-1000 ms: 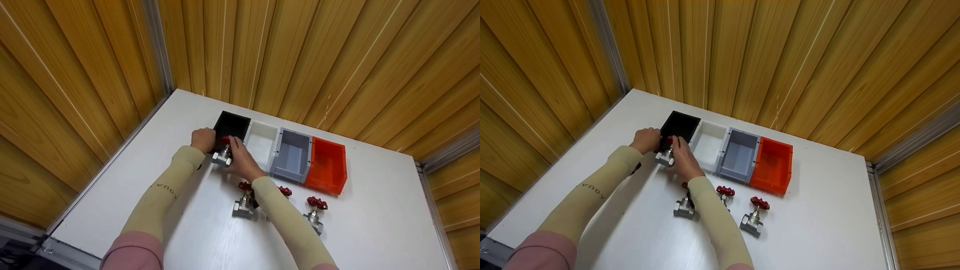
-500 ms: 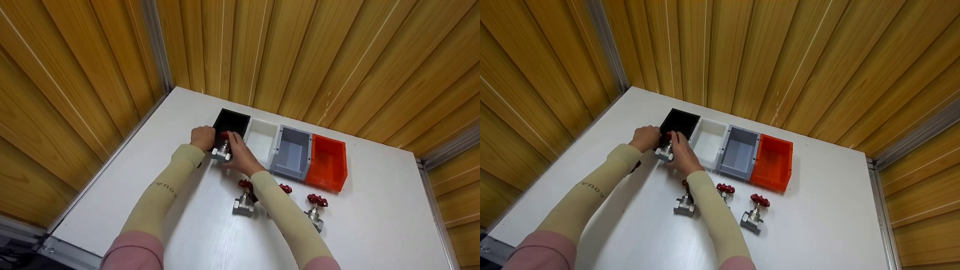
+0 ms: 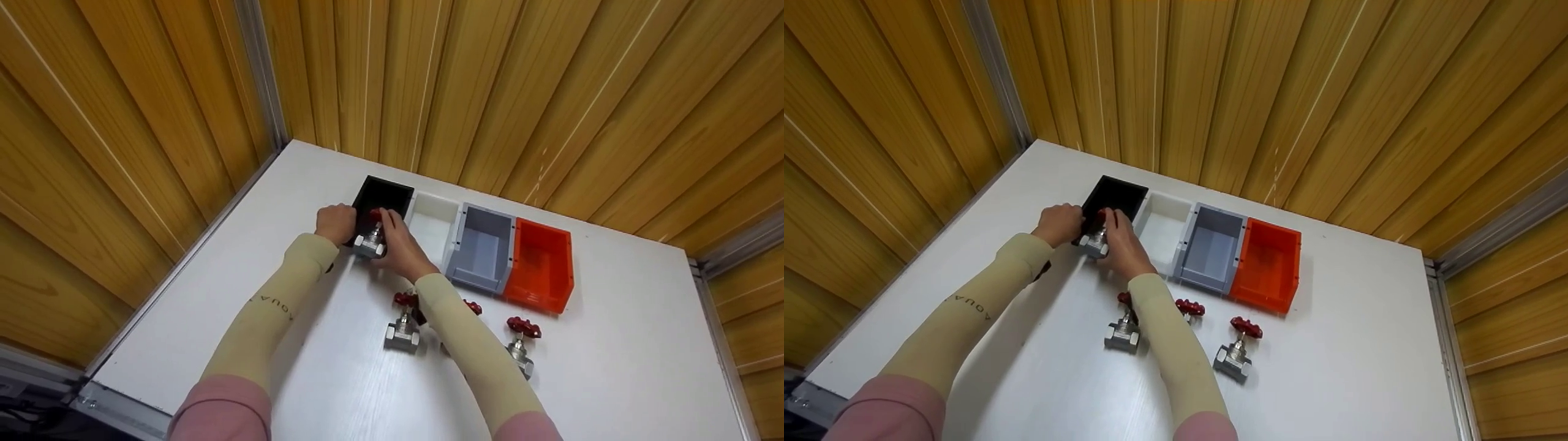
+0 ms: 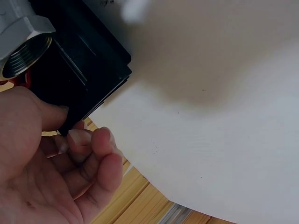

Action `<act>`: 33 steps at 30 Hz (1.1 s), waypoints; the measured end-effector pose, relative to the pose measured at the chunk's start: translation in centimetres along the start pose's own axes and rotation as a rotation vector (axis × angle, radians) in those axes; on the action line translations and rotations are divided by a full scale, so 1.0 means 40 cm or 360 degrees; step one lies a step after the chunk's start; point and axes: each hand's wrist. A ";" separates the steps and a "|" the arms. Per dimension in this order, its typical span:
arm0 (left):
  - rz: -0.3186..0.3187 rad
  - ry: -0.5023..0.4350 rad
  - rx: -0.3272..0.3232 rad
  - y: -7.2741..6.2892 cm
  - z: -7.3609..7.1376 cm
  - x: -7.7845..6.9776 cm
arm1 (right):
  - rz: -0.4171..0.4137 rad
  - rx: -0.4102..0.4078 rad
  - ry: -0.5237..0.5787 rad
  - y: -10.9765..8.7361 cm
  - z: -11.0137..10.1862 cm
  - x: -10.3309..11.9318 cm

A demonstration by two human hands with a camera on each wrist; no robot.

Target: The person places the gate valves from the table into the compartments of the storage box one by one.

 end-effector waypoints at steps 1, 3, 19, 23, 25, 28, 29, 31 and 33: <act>0.0000 0.0001 -0.0010 0.000 0.000 -0.001 | -0.0003 -0.0007 0.0001 0.002 -0.001 -0.002; 0.0001 0.0010 -0.0018 0.001 0.002 -0.001 | -0.0008 -0.0011 0.0002 0.006 -0.001 -0.005; -0.0003 0.0009 -0.0010 0.004 0.008 0.006 | 0.0043 0.0036 -0.0042 0.029 -0.001 -0.015; 0.0011 0.0020 -0.0013 0.002 0.007 0.004 | 0.0069 0.0057 -0.0044 0.033 -0.001 -0.018; 0.0015 0.0018 -0.0020 0.000 0.005 0.003 | 0.0080 0.0059 -0.0043 0.036 -0.002 -0.019; 0.0015 -0.0001 -0.0045 -0.002 0.002 0.000 | 0.0085 0.0045 -0.0042 0.039 -0.002 -0.020; 0.0012 -0.0010 -0.0049 -0.003 0.000 -0.001 | 0.0089 0.0039 -0.0038 0.041 -0.002 -0.021; 0.0009 -0.0021 -0.0057 -0.004 -0.002 -0.003 | 0.0099 0.0028 -0.0026 0.043 -0.001 -0.022; 0.0012 -0.0016 -0.0051 -0.007 -0.004 -0.005 | 0.0096 0.0018 -0.0027 0.045 0.000 -0.023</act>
Point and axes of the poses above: each hand's wrist, its own y-axis towards the middle knuckle, its own z-axis out of the palm, x = y × z, and after that the axes turned 11 degrees about -x, right-handed
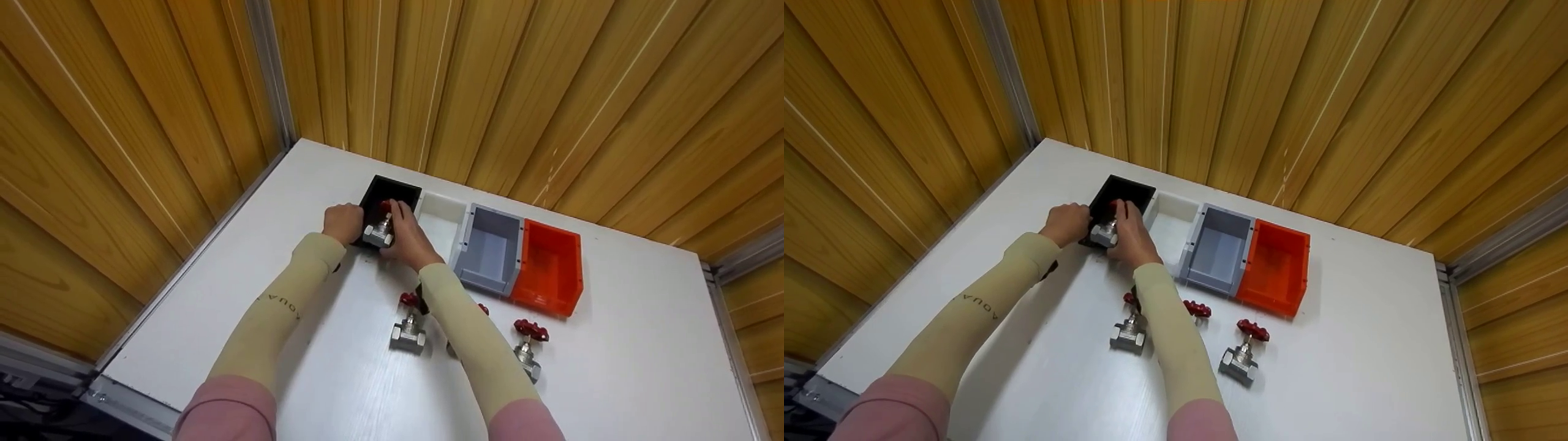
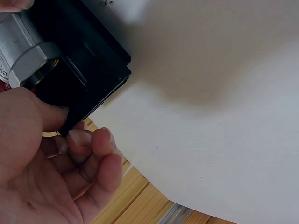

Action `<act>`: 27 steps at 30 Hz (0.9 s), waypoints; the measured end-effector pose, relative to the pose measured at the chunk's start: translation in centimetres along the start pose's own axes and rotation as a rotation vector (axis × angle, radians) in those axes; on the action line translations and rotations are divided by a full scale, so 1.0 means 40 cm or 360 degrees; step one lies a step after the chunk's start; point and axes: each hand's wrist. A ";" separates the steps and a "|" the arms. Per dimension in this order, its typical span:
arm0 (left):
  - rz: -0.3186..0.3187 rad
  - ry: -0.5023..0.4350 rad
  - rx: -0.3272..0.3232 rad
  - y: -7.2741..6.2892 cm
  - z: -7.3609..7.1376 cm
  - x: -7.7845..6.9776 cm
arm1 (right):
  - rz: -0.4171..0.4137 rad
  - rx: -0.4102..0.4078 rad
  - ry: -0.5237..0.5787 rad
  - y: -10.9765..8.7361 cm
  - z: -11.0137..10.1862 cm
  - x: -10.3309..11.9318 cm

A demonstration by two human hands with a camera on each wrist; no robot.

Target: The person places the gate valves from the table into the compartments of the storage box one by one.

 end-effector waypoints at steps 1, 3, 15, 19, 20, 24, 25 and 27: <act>0.0000 0.0008 0.0008 0.000 -0.001 -0.001 | 0.0000 -0.0004 0.0001 0.002 0.001 -0.001; -0.0002 0.0027 0.0012 0.000 0.000 -0.001 | -0.0010 -0.0014 0.0000 0.005 0.002 -0.001; -0.0018 0.0052 0.0035 0.004 0.004 -0.004 | 0.0046 0.0022 0.0005 0.024 0.005 -0.008; -0.0018 0.0062 0.0073 0.006 0.005 -0.003 | 0.0030 0.0022 -0.0007 0.028 0.004 -0.008; -0.0018 0.0061 0.0076 0.007 0.005 -0.003 | 0.0024 0.0026 -0.0013 0.030 0.003 -0.007; -0.0027 0.0050 0.0070 0.008 0.007 -0.003 | 0.0000 0.0054 -0.0055 0.035 0.001 -0.008; -0.0029 0.0047 0.0067 0.007 0.007 -0.003 | -0.0006 0.0058 -0.0064 0.036 0.000 -0.009; -0.0030 0.0043 0.0065 0.007 0.008 -0.004 | -0.0015 0.0063 -0.0077 0.039 -0.002 -0.010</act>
Point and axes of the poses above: each hand's wrist, its own y-axis towards the middle knuckle, its own z-axis out of the palm, x = y × z, and after that the axes turned 11 degrees about -x, right-handed
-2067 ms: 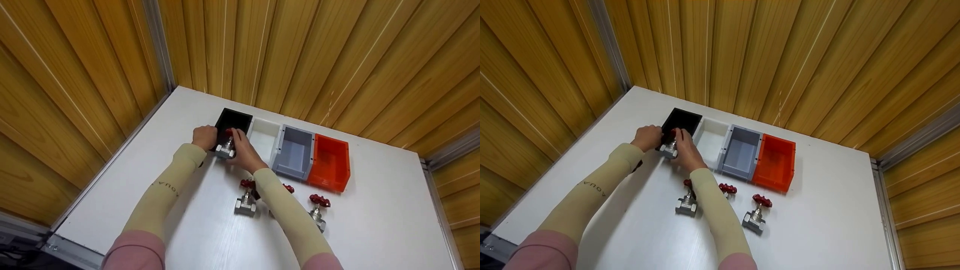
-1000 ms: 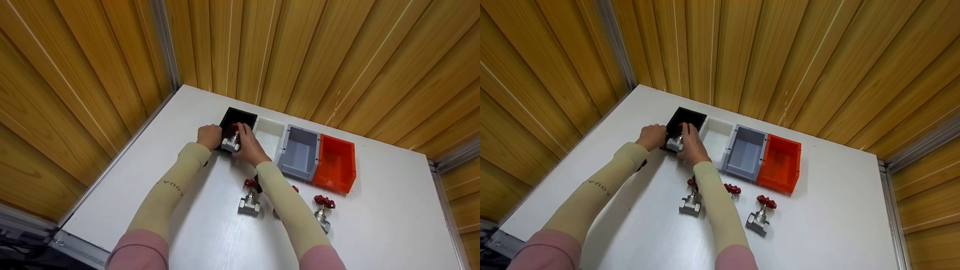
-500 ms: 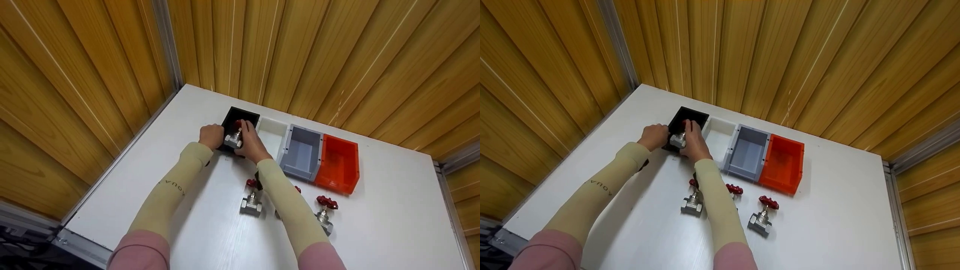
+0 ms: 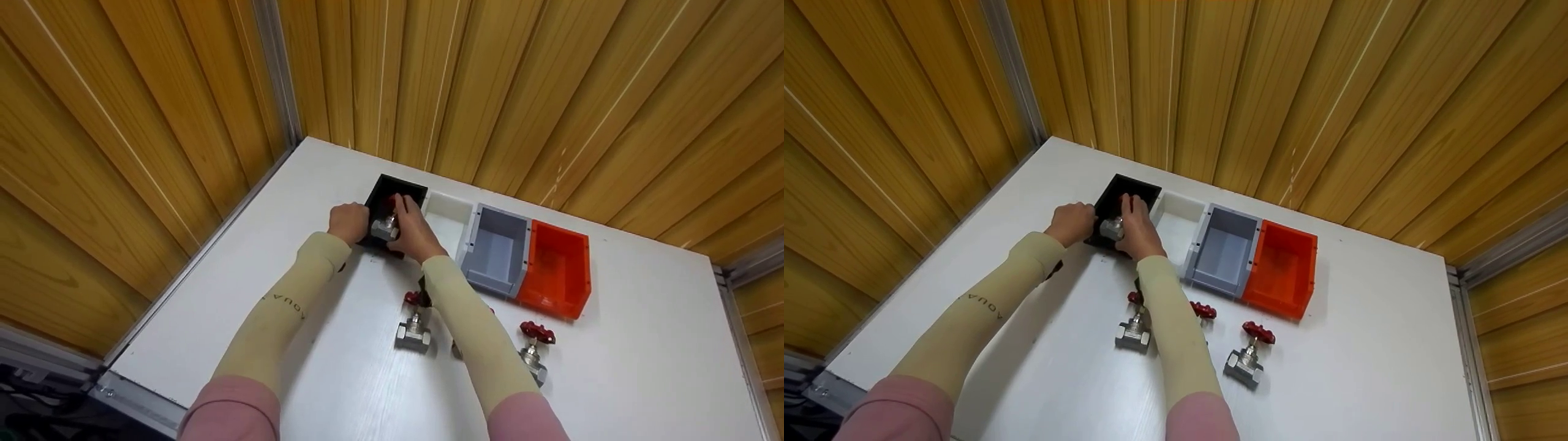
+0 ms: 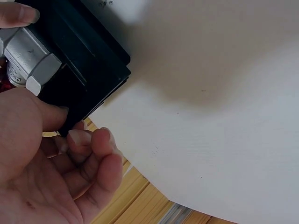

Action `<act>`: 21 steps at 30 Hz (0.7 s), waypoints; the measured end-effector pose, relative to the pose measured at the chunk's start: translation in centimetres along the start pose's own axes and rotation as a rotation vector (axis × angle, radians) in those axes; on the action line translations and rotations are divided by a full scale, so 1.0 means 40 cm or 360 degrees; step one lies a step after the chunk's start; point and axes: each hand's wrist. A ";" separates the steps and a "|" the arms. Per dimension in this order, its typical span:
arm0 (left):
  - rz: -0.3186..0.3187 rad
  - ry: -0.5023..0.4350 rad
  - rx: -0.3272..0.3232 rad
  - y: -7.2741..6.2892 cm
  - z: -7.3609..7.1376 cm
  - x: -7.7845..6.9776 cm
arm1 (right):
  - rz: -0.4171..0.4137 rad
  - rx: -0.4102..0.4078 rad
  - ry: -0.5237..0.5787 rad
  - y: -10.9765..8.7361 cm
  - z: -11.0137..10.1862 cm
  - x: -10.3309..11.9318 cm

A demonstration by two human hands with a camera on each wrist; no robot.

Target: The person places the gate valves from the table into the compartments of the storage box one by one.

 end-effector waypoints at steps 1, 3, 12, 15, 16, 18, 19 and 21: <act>0.0001 0.0002 -0.0005 0.000 0.000 0.000 | -0.0001 0.0001 -0.0006 0.002 -0.001 0.000; 0.0012 0.0008 -0.0021 -0.001 0.001 0.000 | -0.0009 -0.0001 -0.0016 0.006 -0.003 0.001; 0.0032 0.0038 -0.0103 -0.002 0.006 0.003 | 0.0004 0.0045 -0.0049 0.023 -0.006 0.002; 0.0025 0.0042 -0.0086 -0.004 0.001 0.002 | 0.0010 0.0056 -0.0030 0.026 -0.007 0.003; 0.0024 0.0041 -0.0076 -0.004 0.000 0.002 | 0.0016 0.0058 -0.0021 0.027 -0.007 0.003; 0.0025 0.0035 -0.0056 -0.006 -0.005 0.002 | 0.0031 0.0060 -0.0008 0.028 -0.009 0.005; 0.0026 0.0033 -0.0048 -0.006 -0.006 0.001 | 0.0039 0.0060 -0.0001 0.029 -0.010 0.005; 0.0026 0.0028 -0.0035 -0.007 -0.005 -0.001 | 0.0045 0.0061 -0.0002 0.029 -0.011 0.003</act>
Point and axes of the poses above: each hand's wrist, its own y-axis towards the middle knuckle, its own z-axis out of the palm, x = y × z, and after that the axes turned 11 degrees about -x, right-handed
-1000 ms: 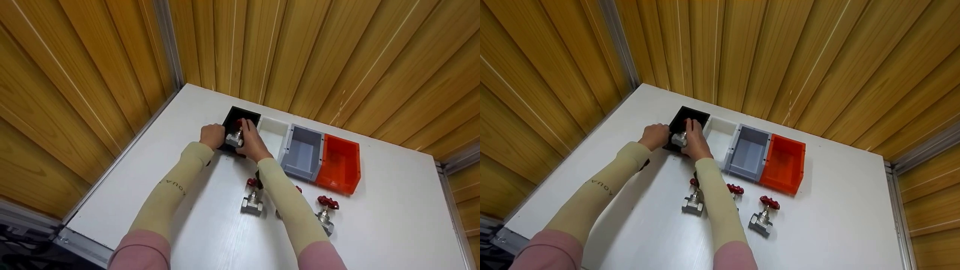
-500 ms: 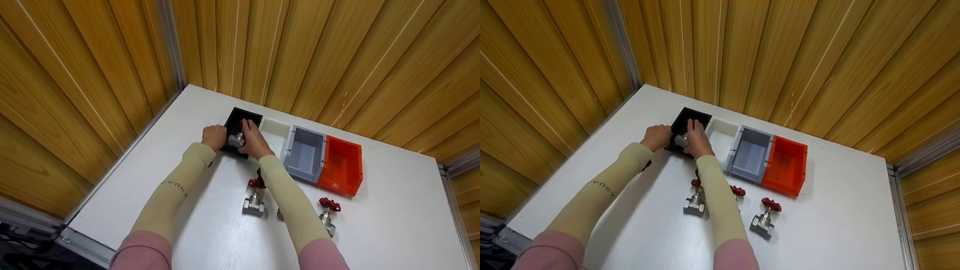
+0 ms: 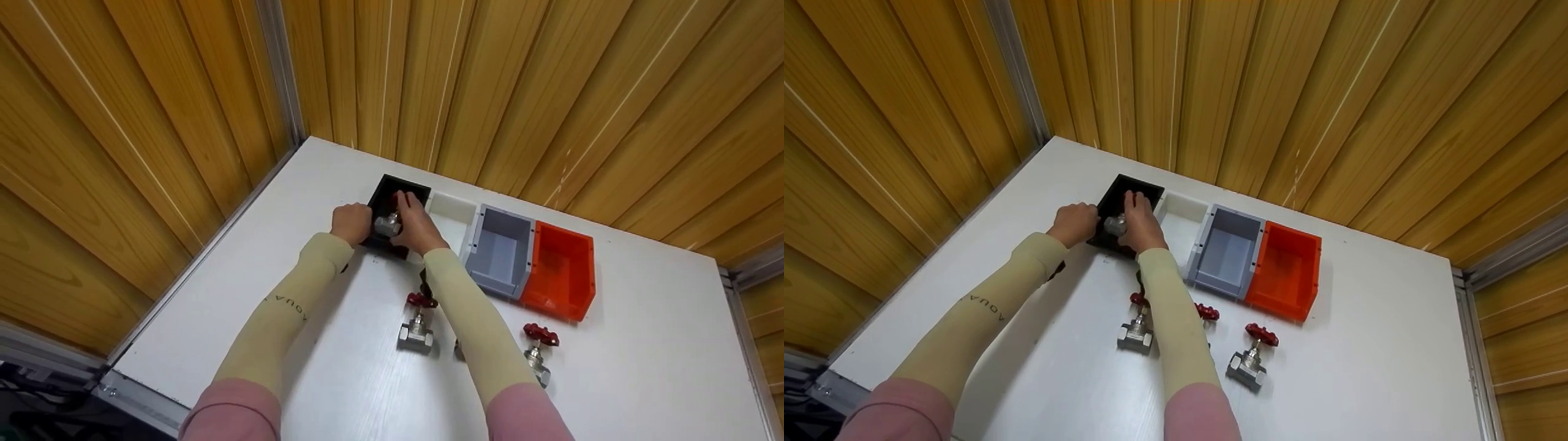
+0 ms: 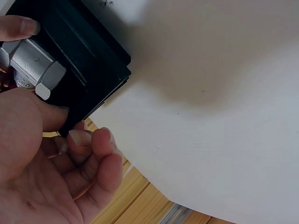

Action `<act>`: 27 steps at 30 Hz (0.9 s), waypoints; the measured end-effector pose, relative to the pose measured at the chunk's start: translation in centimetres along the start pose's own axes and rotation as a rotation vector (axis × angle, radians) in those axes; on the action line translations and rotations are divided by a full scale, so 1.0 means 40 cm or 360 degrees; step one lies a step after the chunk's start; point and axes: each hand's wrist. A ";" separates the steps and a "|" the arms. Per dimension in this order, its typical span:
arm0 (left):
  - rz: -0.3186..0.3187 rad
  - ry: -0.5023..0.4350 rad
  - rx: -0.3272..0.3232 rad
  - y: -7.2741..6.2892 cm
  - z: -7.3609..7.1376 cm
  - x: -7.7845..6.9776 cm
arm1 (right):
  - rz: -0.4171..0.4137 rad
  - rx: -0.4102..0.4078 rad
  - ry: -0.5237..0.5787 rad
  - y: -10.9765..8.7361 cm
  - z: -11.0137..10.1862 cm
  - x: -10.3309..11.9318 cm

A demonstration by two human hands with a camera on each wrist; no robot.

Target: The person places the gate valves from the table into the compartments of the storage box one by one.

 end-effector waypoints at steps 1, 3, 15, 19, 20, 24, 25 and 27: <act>0.0000 -0.0005 -0.0004 0.000 0.000 -0.001 | 0.0000 0.0001 -0.0006 0.000 0.000 -0.001; -0.0003 -0.0013 0.0006 -0.001 0.001 -0.003 | -0.0005 0.0006 -0.0020 0.001 0.000 -0.004; -0.0009 -0.0028 -0.0012 -0.006 0.006 -0.006 | -0.0057 0.0005 -0.0093 0.008 0.007 -0.010; -0.0018 -0.0038 0.0011 -0.007 0.010 -0.002 | -0.0083 -0.0007 -0.0112 0.007 0.015 -0.007; -0.0020 -0.0039 0.0017 -0.007 0.010 -0.002 | -0.0086 -0.0007 -0.0116 0.006 0.017 -0.007; -0.0021 -0.0023 0.0050 -0.009 0.007 0.000 | -0.0107 -0.0011 -0.0133 0.006 0.024 -0.007; -0.0022 -0.0020 0.0055 -0.009 0.006 -0.001 | -0.0110 -0.0010 -0.0138 0.007 0.024 -0.006; -0.0022 -0.0016 0.0066 -0.009 0.005 -0.001 | -0.0114 -0.0009 -0.0157 0.006 0.024 -0.006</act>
Point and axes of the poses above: each hand's wrist, its own y-axis towards the middle knuckle, its own z-axis out of the palm, x = y × z, and after that the axes turned 11 degrees about -x, right-handed
